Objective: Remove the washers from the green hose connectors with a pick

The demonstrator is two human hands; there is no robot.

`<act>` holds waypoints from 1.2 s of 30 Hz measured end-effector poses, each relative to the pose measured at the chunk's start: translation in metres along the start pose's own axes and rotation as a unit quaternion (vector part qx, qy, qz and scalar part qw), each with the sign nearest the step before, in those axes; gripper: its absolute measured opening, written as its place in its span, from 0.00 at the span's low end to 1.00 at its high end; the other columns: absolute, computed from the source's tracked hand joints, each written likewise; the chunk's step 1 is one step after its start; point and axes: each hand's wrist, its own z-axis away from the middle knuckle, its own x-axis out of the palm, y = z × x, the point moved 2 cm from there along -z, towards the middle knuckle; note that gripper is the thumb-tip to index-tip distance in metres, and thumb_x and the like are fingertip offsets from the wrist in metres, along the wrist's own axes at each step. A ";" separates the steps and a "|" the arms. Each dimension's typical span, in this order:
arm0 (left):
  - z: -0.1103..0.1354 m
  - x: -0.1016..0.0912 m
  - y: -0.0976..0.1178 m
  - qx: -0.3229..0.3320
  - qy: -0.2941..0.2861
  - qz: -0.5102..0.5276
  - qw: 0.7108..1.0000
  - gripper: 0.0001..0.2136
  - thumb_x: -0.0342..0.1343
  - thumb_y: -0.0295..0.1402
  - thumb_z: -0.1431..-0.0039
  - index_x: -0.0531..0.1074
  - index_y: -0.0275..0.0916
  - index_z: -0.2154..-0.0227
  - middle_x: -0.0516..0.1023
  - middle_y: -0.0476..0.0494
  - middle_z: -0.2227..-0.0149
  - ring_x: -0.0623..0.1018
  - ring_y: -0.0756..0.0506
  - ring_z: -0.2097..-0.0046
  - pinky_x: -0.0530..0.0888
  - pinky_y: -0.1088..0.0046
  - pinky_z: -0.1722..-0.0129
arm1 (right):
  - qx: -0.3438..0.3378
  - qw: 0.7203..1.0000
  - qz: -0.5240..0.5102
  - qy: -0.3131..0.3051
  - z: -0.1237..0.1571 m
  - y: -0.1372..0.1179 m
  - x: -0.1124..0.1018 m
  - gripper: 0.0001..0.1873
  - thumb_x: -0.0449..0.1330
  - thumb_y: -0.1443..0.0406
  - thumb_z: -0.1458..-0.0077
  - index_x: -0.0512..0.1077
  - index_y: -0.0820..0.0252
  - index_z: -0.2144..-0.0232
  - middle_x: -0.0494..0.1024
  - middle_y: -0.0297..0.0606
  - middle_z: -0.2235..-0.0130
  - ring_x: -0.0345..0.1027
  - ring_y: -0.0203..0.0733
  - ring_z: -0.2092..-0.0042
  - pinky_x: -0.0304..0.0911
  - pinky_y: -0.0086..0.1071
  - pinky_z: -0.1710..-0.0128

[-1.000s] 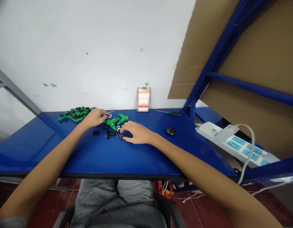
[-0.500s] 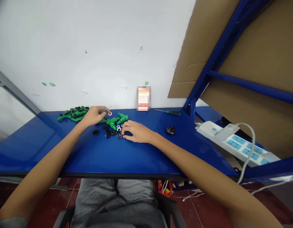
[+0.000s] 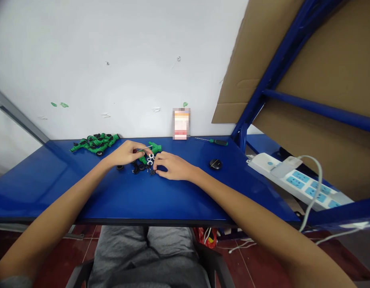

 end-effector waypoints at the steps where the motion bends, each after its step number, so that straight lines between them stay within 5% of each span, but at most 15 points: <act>1: 0.000 0.001 0.001 0.004 -0.001 -0.004 1.000 0.18 0.52 0.28 0.39 0.86 0.40 0.55 0.88 0.47 0.58 0.78 0.48 0.67 0.72 0.72 0.63 | 0.000 1.000 0.000 0.000 0.000 0.000 0.000 0.06 0.61 0.67 0.34 0.78 0.55 0.58 0.79 0.41 0.53 0.72 0.49 0.49 0.69 0.45 0.46; 10: 0.001 -0.002 0.001 -0.019 0.010 -0.027 0.999 0.17 0.52 0.29 0.38 0.86 0.39 0.58 0.87 0.47 0.62 0.78 0.48 0.68 0.72 0.72 0.65 | 0.000 1.000 0.000 0.003 0.000 0.000 0.000 0.06 0.61 0.68 0.35 0.78 0.55 0.58 0.79 0.42 0.53 0.72 0.50 0.49 0.69 0.46 0.46; 16: 0.000 -0.002 0.001 -0.009 -0.009 -0.024 1.000 0.16 0.52 0.28 0.38 0.86 0.39 0.59 0.88 0.47 0.61 0.79 0.48 0.67 0.72 0.73 0.65 | 0.019 1.000 -0.008 0.011 0.003 0.008 -0.006 0.19 0.55 0.78 0.42 0.77 0.55 0.54 0.79 0.41 0.52 0.74 0.47 0.50 0.70 0.43 0.48; 20: 0.001 0.001 0.004 -0.014 -0.042 0.000 0.999 0.17 0.52 0.27 0.39 0.86 0.39 0.57 0.88 0.47 0.63 0.79 0.49 0.68 0.71 0.75 0.67 | 0.052 0.997 0.021 0.051 0.004 0.016 -0.007 0.23 0.53 0.77 0.40 0.75 0.54 0.48 0.78 0.41 0.50 0.74 0.45 0.54 0.71 0.41 0.51; 24: 0.001 0.006 0.005 -0.027 -0.059 0.004 0.998 0.17 0.52 0.26 0.39 0.86 0.39 0.55 0.87 0.49 0.67 0.75 0.51 0.73 0.68 0.76 0.72 | 0.049 0.995 0.054 0.063 0.003 0.016 0.000 0.27 0.53 0.74 0.35 0.72 0.51 0.38 0.78 0.42 0.42 0.73 0.49 0.46 0.71 0.44 0.46; 32: -0.002 0.015 0.003 0.007 -0.034 -0.012 0.999 0.18 0.50 0.25 0.38 0.85 0.40 0.56 0.87 0.50 0.64 0.79 0.50 0.69 0.70 0.76 0.68 | 0.066 0.988 0.130 0.059 -0.001 0.020 0.003 0.16 0.56 0.69 0.29 0.77 0.54 0.45 0.83 0.40 0.47 0.74 0.50 0.49 0.72 0.44 0.50; 36: -0.003 0.011 -0.001 0.023 0.040 -0.056 0.997 0.16 0.51 0.26 0.39 0.85 0.39 0.61 0.87 0.49 0.66 0.79 0.49 0.70 0.71 0.74 0.66 | 0.071 0.986 0.136 0.067 -0.001 0.022 0.000 0.14 0.59 0.65 0.29 0.77 0.54 0.44 0.83 0.40 0.49 0.74 0.49 0.49 0.72 0.42 0.51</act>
